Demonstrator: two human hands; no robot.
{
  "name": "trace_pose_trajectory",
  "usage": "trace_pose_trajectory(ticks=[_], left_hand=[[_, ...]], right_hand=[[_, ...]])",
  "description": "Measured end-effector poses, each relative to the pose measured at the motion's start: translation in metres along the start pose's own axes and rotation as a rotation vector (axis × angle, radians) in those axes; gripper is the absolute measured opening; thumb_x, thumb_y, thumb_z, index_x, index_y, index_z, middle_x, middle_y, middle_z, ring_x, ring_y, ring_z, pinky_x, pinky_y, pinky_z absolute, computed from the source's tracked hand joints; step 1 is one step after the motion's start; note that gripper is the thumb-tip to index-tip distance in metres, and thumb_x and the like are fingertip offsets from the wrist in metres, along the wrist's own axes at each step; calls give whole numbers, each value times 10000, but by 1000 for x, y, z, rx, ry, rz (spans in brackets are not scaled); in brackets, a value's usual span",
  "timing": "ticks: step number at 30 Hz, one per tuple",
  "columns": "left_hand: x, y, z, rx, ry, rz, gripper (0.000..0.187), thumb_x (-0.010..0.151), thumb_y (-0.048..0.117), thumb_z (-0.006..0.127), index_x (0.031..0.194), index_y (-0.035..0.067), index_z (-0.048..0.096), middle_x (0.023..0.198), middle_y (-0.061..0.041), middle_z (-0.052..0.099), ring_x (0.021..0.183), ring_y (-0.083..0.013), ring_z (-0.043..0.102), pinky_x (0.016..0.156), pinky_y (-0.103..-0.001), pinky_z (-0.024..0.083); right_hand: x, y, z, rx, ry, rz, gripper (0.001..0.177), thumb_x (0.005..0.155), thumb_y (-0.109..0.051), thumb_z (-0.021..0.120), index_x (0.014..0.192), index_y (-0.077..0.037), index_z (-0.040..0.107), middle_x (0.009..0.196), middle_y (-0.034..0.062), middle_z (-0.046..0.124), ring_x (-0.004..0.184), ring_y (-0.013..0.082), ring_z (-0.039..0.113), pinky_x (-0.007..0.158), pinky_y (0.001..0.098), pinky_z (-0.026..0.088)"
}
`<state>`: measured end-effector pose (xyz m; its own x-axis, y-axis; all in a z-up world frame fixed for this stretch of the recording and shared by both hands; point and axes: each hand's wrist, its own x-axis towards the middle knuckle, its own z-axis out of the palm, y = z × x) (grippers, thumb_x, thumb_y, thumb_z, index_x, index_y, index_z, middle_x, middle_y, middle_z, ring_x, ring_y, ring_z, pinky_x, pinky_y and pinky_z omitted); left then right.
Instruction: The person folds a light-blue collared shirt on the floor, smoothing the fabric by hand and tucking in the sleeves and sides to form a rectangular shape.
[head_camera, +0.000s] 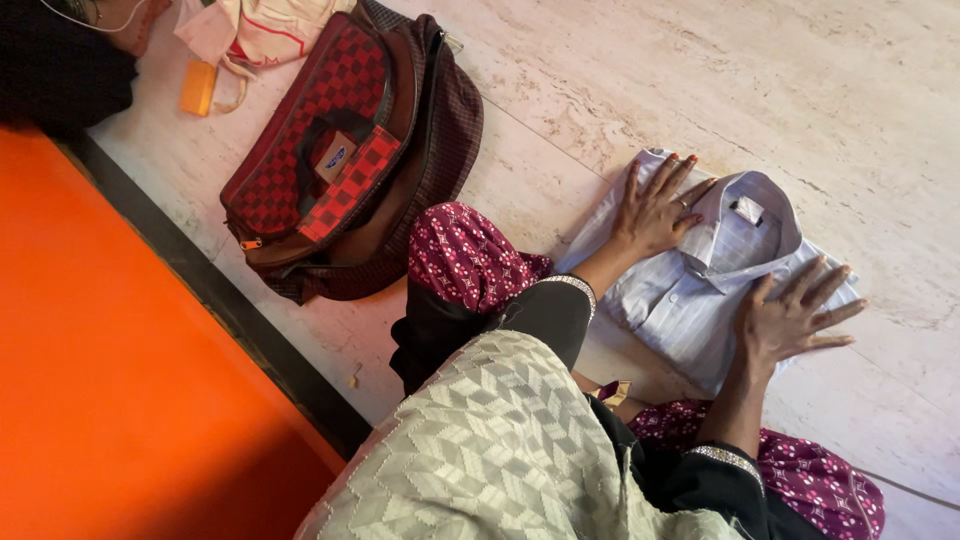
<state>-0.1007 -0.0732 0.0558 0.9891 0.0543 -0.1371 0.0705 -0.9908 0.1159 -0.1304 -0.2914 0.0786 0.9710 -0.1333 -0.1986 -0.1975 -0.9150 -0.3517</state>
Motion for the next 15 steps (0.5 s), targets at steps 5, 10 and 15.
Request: trace_pose_trajectory(ticks=[5, 10, 15], left_hand=[[-5, 7, -1, -104, -35, -90, 624, 1020, 561, 454, 1597, 392, 287, 1723, 17, 101, 1605, -287, 33, 1205, -746, 17], [-54, 30, 22, -324, 235, -82, 707, 1018, 520, 459, 1628, 212, 280, 1749, -37, 94, 1636, -310, 43, 1230, -732, 33], [-105, 47, 51, -24, 135, 139, 709, 1045, 475, 445, 1687, 254, 240, 1766, -2, 109, 1641, -229, 100, 1238, -697, 27]], right_hand=[[5, 27, 14, 20, 40, 131, 651, 1144, -499, 166, 1735, -231, 115, 1777, 90, -16, 1619, 429, -54, 1240, 742, -68], [10, 37, 51, -160, 122, 27, 648, 1185, -505, 108, 1715, -140, 34, 1780, 105, -100, 1669, 354, -65, 1250, 665, -129], [-64, -17, 69, -72, 94, -307, 650, 1159, -563, 236, 1719, -254, 120, 1757, 83, -84, 1608, 373, -103, 1206, 683, -156]])
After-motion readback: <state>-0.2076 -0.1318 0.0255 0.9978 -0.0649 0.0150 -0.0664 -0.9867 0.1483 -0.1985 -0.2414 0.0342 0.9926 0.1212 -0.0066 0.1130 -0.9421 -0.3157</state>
